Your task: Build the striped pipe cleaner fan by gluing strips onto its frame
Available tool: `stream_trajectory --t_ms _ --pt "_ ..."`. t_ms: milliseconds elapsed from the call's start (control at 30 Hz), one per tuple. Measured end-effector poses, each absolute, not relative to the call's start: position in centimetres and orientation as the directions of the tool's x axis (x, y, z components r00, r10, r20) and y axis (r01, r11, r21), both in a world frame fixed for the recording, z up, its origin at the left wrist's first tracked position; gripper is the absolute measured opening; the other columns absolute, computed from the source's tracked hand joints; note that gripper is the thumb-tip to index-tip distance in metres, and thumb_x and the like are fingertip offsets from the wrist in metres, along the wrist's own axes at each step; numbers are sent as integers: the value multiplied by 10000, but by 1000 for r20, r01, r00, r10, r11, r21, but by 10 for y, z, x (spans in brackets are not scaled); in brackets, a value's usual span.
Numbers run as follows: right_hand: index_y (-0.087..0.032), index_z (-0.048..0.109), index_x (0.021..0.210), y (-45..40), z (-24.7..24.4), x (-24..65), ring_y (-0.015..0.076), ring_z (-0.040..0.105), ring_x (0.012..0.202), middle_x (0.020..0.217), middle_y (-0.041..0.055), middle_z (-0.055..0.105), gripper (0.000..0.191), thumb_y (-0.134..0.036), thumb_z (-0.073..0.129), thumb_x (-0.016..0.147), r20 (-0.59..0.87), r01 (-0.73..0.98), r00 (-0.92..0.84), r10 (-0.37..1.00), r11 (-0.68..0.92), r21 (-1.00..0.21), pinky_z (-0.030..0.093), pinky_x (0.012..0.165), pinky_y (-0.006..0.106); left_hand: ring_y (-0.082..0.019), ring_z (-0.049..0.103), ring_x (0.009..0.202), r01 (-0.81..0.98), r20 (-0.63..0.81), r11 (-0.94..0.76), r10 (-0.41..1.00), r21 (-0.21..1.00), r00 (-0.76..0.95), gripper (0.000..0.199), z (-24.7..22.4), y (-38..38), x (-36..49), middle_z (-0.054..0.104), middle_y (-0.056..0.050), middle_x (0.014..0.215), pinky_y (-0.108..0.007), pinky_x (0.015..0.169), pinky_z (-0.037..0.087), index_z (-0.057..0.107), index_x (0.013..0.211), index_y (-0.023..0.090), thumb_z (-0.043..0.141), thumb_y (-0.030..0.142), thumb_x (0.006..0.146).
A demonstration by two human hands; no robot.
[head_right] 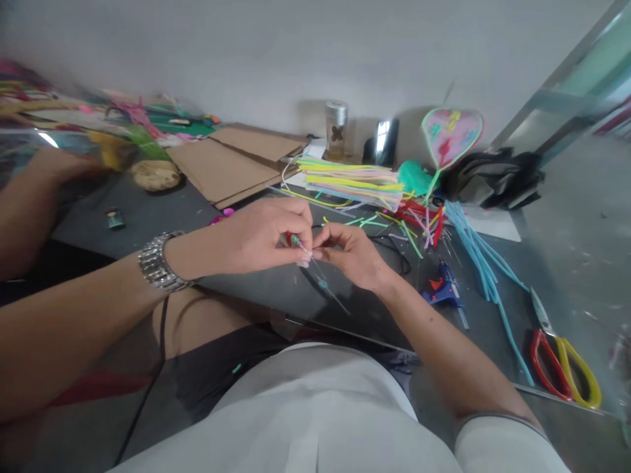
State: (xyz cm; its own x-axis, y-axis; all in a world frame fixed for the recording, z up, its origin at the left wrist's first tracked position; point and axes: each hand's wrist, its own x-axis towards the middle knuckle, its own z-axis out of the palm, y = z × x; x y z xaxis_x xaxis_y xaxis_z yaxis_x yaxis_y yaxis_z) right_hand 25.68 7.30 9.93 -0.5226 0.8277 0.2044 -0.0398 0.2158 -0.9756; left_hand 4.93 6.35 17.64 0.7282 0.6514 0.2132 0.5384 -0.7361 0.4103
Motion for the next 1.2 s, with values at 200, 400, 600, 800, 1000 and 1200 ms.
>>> stream_trajectory --t_ms 200,400,600,800,1000,1200 --pt "-227 696 876 66 118 259 201 656 866 903 28 722 357 -551 829 803 352 12 -405 844 390 -921 522 867 370 -186 637 858 566 406 -732 681 378 609 102 181 54 48 655 -26 879 -330 820 501 722 855 210 650 264 904" --pt "-232 699 911 41 108 284 244 682 957 948 67 742 106 -323 661 952 619 534 -122 776 577 -618 501 914 409 -186 640 841 630 679 -740 589 237 438 156 153 38 33 667 -36 883 -360 797 524 725 853 245 629 295 965" --pt "-204 751 974 47 61 309 197 724 856 934 53 792 128 -247 633 949 299 481 -506 809 553 -680 511 806 318 -149 664 796 608 777 -790 434 84 456 176 70 8 21 705 30 808 -350 805 486 714 879 307 725 131 876" --pt "-179 769 893 63 23 301 201 692 840 857 68 773 171 -95 620 901 210 625 -610 764 626 -466 446 841 326 -166 646 804 568 652 -813 500 126 570 53 1 -31 38 735 -16 868 -337 788 476 703 951 233 709 187 926" --pt "-177 771 905 68 14 295 209 662 878 918 88 756 177 -126 605 941 170 655 -622 764 627 -421 429 847 335 -232 665 1005 712 571 -610 740 349 355 116 6 -19 20 716 -79 1061 -426 934 491 718 1032 243 667 307 951" --pt "-169 770 941 77 17 278 251 659 956 988 112 757 139 -160 633 917 196 661 -596 779 614 -431 444 887 372 -258 644 1137 767 263 -300 949 568 176 204 16 32 7 692 -105 1190 -439 1022 510 718 1087 208 602 292 942"
